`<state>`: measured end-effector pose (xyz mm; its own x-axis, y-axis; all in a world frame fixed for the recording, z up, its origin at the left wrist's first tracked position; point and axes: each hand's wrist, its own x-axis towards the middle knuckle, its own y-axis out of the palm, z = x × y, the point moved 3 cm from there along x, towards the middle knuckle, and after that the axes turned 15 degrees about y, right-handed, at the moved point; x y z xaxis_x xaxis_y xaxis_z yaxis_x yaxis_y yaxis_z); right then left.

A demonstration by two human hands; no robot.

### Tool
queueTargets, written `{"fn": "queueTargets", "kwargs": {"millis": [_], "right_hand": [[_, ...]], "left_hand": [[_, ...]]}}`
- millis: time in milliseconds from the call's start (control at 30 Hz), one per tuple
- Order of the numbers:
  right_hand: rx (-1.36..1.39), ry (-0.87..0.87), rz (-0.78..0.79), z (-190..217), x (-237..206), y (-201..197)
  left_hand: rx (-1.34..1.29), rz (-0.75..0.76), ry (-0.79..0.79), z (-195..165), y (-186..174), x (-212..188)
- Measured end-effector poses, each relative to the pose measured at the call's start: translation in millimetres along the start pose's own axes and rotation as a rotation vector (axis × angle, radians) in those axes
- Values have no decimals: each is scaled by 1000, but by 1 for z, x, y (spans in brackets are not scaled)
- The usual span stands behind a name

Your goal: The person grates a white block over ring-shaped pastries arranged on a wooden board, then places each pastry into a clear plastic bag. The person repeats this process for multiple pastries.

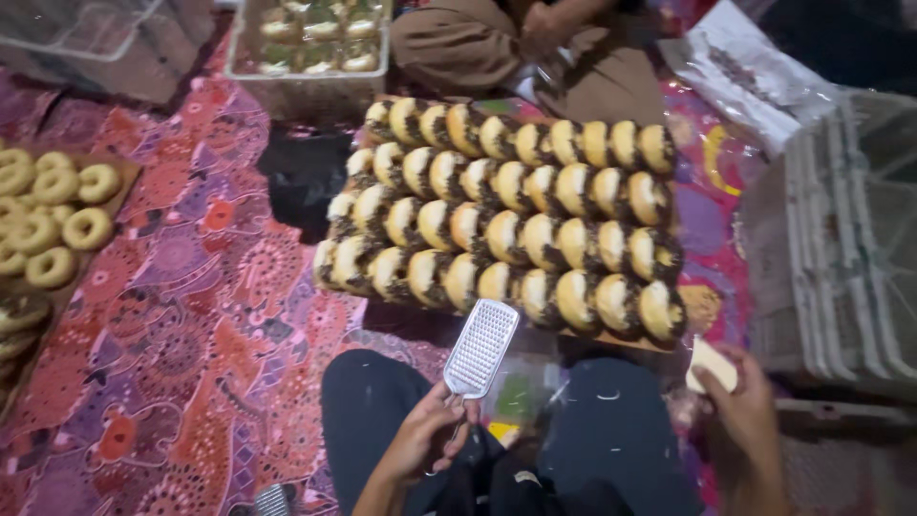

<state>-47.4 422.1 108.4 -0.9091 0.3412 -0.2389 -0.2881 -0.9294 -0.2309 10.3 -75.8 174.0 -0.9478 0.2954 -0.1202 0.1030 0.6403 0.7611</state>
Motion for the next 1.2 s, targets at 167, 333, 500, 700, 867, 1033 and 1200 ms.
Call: {"fn": "queueTargets", "kwargs": {"millis": [167,333,500,700,867,1033,1200], "right_hand": [[-146,192,-286,-18,-40,-47],[340,242,-155,-26,-43,-46],[369,376,-106,-19,21,-33],[350,207,-27,63,181,14],[283,-97,5,130,317,85],[-236,-260,-230,165,383,118],[-564,-160,-329,170,396,146]], "left_hand": [[110,30,-27,24,43,39],[81,-38,-86,38,52,83],[261,-84,-45,54,42,174],[261,154,196,134,91,368],[376,8,123,186,141,468],[440,-70,234,185,143,535],[769,-151,341,187,124,558]]}}
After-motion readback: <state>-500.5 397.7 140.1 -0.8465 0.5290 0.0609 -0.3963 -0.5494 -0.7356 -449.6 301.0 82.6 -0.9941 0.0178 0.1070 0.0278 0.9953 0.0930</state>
